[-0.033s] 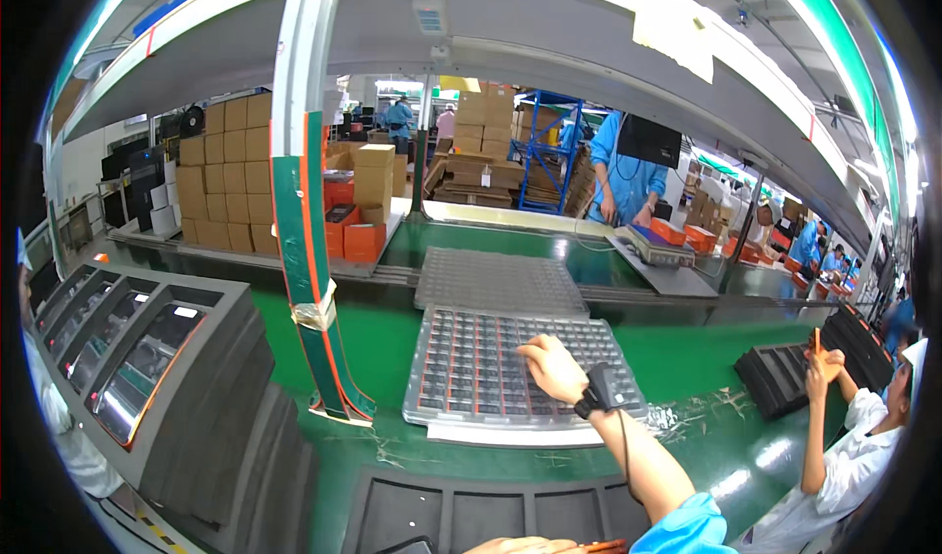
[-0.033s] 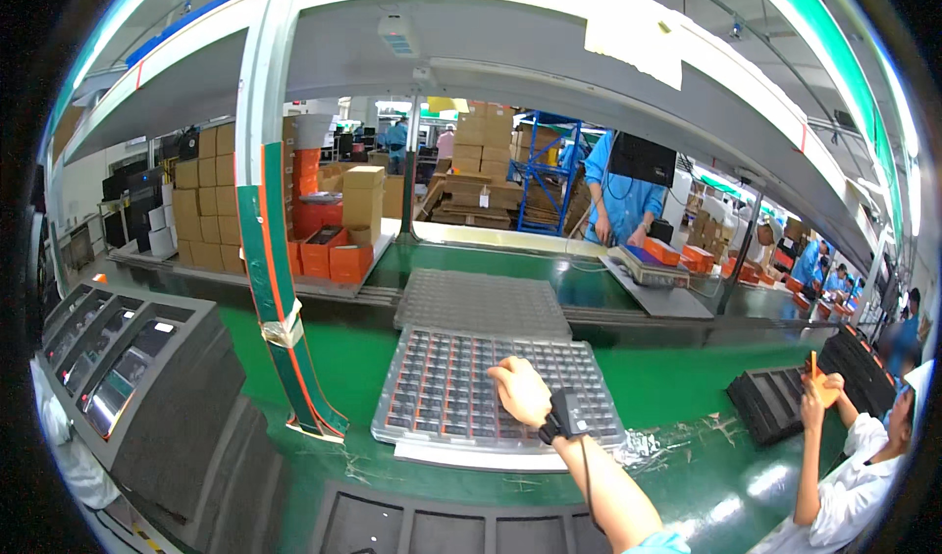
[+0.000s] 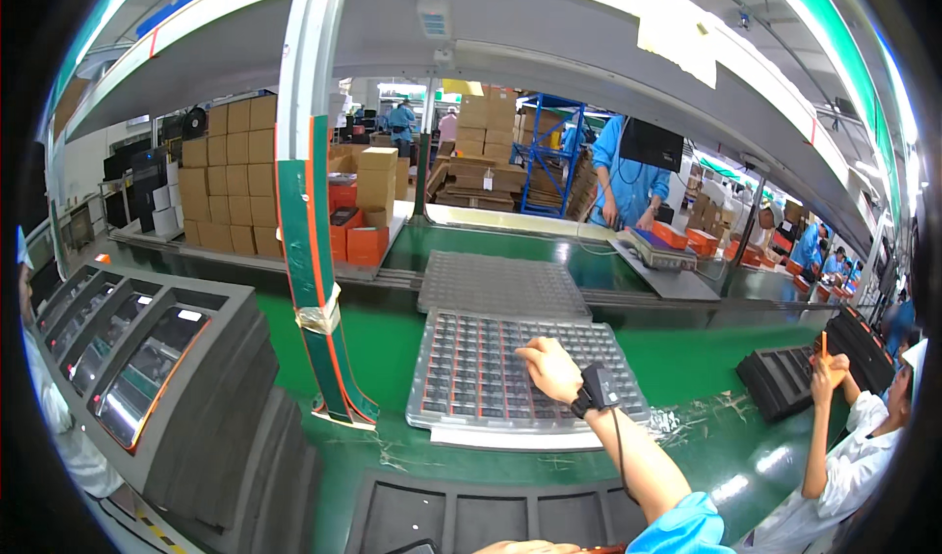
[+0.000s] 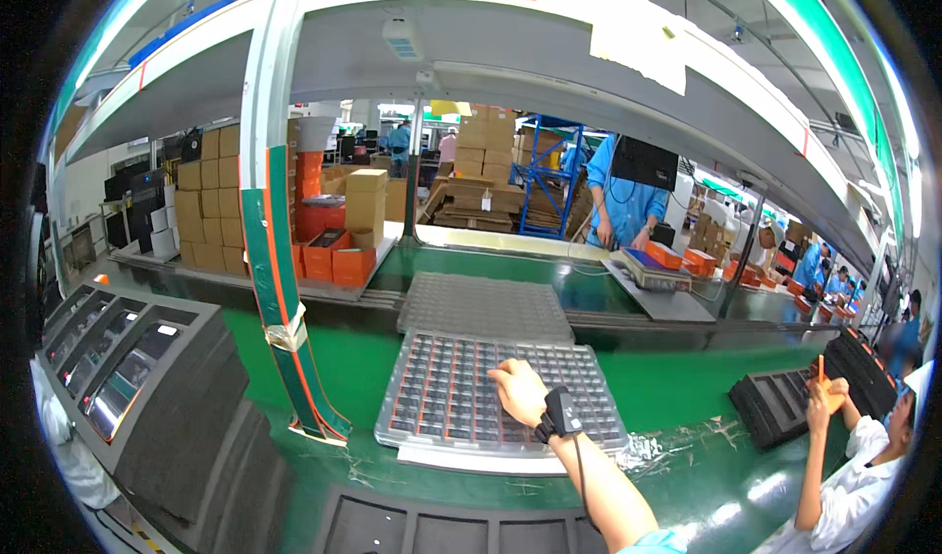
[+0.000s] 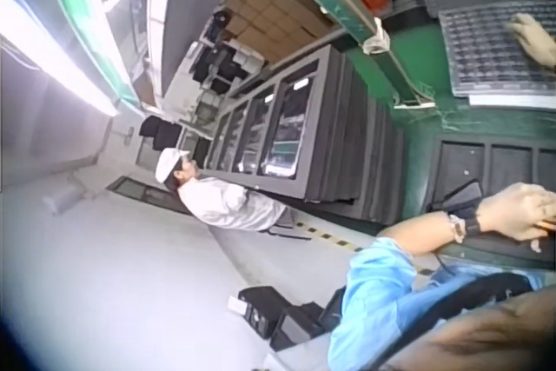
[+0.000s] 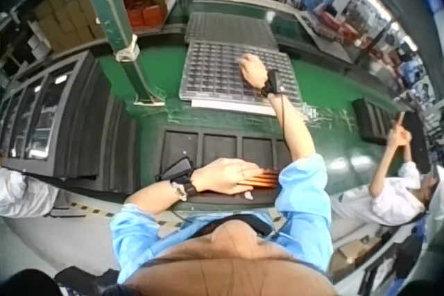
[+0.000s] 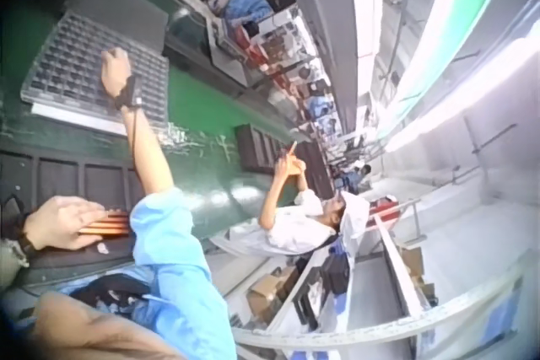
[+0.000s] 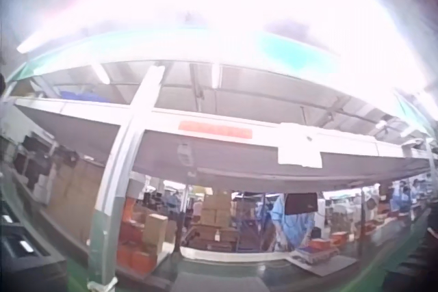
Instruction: Organizing components and assembling mobile phone units into trays on a factory line.
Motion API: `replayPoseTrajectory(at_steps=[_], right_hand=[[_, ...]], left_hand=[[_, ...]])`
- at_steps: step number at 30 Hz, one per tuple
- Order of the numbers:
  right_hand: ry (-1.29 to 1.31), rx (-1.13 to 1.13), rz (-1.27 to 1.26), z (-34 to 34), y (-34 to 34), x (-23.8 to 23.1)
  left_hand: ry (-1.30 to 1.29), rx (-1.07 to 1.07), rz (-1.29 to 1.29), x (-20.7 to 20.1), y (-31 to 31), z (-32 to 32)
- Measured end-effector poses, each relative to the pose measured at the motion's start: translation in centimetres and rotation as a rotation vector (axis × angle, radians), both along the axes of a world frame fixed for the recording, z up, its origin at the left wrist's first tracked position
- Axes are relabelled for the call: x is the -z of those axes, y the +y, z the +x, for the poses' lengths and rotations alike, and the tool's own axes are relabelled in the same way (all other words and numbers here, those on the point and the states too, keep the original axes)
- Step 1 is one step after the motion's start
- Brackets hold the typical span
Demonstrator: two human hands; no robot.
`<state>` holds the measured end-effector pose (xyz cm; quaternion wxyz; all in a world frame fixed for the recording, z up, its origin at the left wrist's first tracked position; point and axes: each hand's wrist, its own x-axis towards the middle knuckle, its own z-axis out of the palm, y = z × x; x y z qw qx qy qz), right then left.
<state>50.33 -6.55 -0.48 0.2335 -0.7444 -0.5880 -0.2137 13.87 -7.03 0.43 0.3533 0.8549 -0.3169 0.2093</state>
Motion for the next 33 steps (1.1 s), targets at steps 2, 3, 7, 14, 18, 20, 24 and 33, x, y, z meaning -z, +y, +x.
replayPoseTrajectory(at_steps=[2,3,7,14,18,20,24,33], right_hand=[[-0.099,0.046,-0.075,0.9,1.4,1.0],[-0.13,0.06,-0.123,0.7,2.0,1.0],[-0.213,0.095,-0.225,-0.2,2.8,0.3],[-0.22,0.039,-0.19,0.5,4.2,-0.8],[-0.263,0.109,-0.055,2.1,5.0,0.5],[-0.255,0.148,-0.103,2.6,5.2,1.7],[-0.226,0.113,-0.074,2.2,4.9,1.5],[-0.177,0.219,-0.037,3.2,5.8,0.0]], left_hand=[[0.025,0.01,0.001,-0.8,0.1,-0.2],[0.083,-0.011,-0.014,-0.9,0.1,-0.3],[0.107,-0.046,-0.063,-0.5,0.2,-0.1],[0.07,-0.037,-0.091,-1.0,0.3,0.1],[0.076,-0.023,-0.092,-1.4,0.3,0.1],[0.07,-0.022,-0.092,-1.2,0.3,0.1],[0.076,-0.021,-0.094,-1.1,0.3,0.2],[0.073,-0.024,-0.123,-1.4,0.2,0.2]])
